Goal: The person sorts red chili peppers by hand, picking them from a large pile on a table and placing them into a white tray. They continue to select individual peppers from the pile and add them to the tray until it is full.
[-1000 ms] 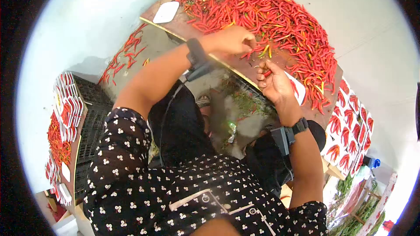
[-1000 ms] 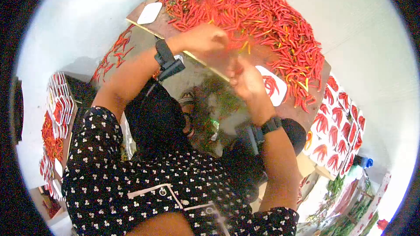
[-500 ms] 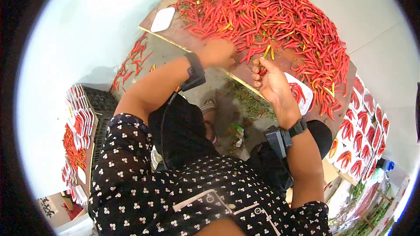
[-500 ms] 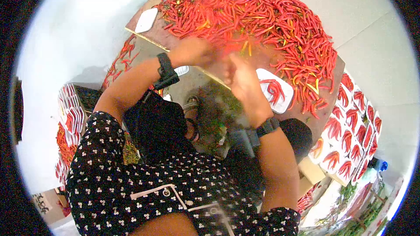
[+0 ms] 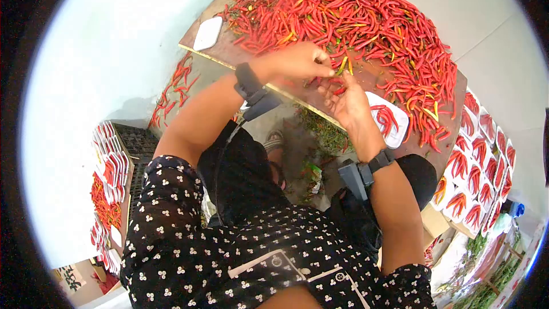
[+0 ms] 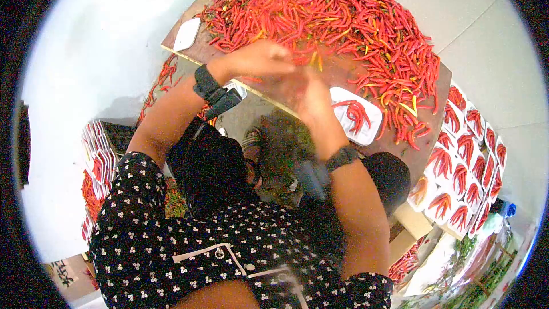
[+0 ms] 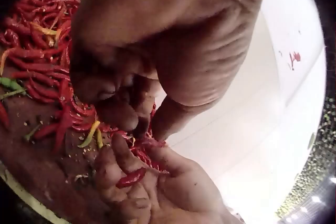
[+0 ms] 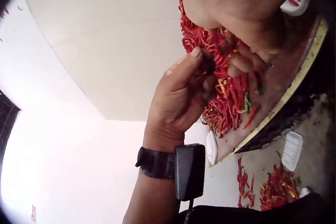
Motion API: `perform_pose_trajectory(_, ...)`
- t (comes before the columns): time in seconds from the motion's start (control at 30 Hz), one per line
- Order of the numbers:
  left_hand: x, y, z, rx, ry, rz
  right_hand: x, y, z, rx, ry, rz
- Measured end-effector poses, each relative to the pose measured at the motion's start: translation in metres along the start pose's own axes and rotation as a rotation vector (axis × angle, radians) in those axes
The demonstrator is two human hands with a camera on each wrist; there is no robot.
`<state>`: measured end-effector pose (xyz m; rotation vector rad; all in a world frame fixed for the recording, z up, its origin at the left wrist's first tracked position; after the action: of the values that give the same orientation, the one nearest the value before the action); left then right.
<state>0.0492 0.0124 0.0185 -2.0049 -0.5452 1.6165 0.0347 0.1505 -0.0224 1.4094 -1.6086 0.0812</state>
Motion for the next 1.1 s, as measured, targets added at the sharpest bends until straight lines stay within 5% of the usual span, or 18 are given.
perform_pose_trajectory(0.13,0.003,0.042,0.019,-0.069,-0.204,0.284,-0.015,0.000,0.012,-0.019,0.019,0.048)
perform_pose_trajectory(0.27,0.002,0.073,0.021,-0.066,-0.124,0.601,-0.021,0.004,0.011,-0.009,0.016,0.034)
perform_pose_trajectory(0.8,0.017,0.050,0.034,-0.074,-0.069,0.766,-0.027,0.005,0.020,-0.043,-0.013,-0.016)
perform_pose_trajectory(0.9,0.008,0.058,0.044,-0.095,-0.037,0.660,-0.026,0.004,0.021,-0.061,0.007,0.003)
perform_pose_trajectory(0.97,0.003,0.053,0.041,0.014,-0.146,-0.012,-0.024,0.004,0.020,-0.071,0.016,0.019)
perform_pose_trajectory(1.1,0.009,0.022,0.033,0.037,0.055,-0.375,-0.011,0.007,0.013,-0.075,0.059,0.051)
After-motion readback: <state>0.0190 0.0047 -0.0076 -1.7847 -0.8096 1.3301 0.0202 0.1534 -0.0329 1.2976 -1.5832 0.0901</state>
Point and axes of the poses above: each hand's wrist, its own z-axis towards the middle knuckle, its own x-axis out of the palm, y = z × x, the point moved 3 cm from there along z, towards the middle knuckle, and after that the axes turned 9 degrees about z, right-handed, at the moved point
